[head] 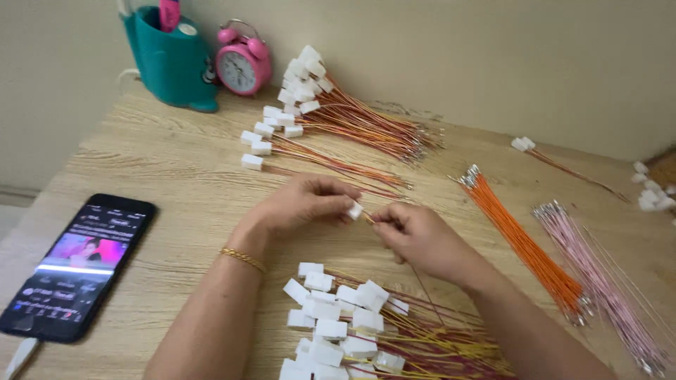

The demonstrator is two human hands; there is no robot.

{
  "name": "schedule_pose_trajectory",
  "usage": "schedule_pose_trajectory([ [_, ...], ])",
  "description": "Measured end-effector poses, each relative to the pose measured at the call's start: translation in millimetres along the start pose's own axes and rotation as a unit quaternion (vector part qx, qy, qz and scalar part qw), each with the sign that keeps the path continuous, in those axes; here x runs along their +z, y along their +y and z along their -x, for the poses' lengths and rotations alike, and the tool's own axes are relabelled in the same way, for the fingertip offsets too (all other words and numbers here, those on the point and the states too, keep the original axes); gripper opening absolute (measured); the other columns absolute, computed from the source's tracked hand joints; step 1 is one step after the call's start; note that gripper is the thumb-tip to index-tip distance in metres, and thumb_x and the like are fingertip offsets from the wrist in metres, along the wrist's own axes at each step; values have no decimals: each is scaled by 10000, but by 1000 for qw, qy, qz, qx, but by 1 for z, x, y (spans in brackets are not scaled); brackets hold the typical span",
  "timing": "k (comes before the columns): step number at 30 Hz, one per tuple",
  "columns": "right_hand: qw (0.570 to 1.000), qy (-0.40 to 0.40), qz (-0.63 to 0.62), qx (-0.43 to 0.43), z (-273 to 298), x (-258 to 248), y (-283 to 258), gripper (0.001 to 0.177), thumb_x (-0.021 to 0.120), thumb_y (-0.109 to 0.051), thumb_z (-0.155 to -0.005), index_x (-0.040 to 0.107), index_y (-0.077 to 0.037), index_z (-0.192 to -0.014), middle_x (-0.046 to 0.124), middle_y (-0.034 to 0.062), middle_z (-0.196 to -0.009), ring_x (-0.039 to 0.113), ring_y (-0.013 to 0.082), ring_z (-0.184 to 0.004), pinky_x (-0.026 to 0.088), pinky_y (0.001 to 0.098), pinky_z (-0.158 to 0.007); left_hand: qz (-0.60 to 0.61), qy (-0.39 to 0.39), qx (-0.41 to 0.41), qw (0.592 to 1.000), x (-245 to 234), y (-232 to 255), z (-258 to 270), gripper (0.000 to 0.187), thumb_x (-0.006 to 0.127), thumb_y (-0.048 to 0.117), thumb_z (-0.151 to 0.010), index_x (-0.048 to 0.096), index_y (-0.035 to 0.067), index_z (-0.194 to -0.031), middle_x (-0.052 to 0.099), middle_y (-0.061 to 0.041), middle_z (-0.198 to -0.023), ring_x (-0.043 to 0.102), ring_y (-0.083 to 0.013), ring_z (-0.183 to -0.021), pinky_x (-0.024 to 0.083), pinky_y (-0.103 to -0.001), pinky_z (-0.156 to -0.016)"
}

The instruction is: Assembling wire harnesses by inserting individual wires into plastic connector housings

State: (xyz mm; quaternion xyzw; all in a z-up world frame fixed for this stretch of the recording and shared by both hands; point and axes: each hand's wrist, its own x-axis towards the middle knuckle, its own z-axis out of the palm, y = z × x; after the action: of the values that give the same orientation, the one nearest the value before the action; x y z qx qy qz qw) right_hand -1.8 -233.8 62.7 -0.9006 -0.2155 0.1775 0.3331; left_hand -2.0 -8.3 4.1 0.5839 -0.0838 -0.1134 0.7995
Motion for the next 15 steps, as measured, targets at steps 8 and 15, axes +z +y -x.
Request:
schedule_pose_trajectory([
  [8,965,-93,-91,229,63,-53,40,206,598,-156,-953,724,5,-928,656,99,-677,614,173,-542,528,278,-526,12,124,-21,992,-24,3,2,142,658,30,-893,687,26,-1031,685,-90,-840,615,-138,-725,498,-222,-677],
  [15,975,-89,-113,168,77,-83,87,198,598,-162,-936,682,4,-868,694,116,-662,680,192,-535,547,293,-503,11,200,1,980,-36,-10,-4,180,642,32,-896,655,-9,-1071,633,-112,-924,639,-210,-794,529,-291,-710],
])
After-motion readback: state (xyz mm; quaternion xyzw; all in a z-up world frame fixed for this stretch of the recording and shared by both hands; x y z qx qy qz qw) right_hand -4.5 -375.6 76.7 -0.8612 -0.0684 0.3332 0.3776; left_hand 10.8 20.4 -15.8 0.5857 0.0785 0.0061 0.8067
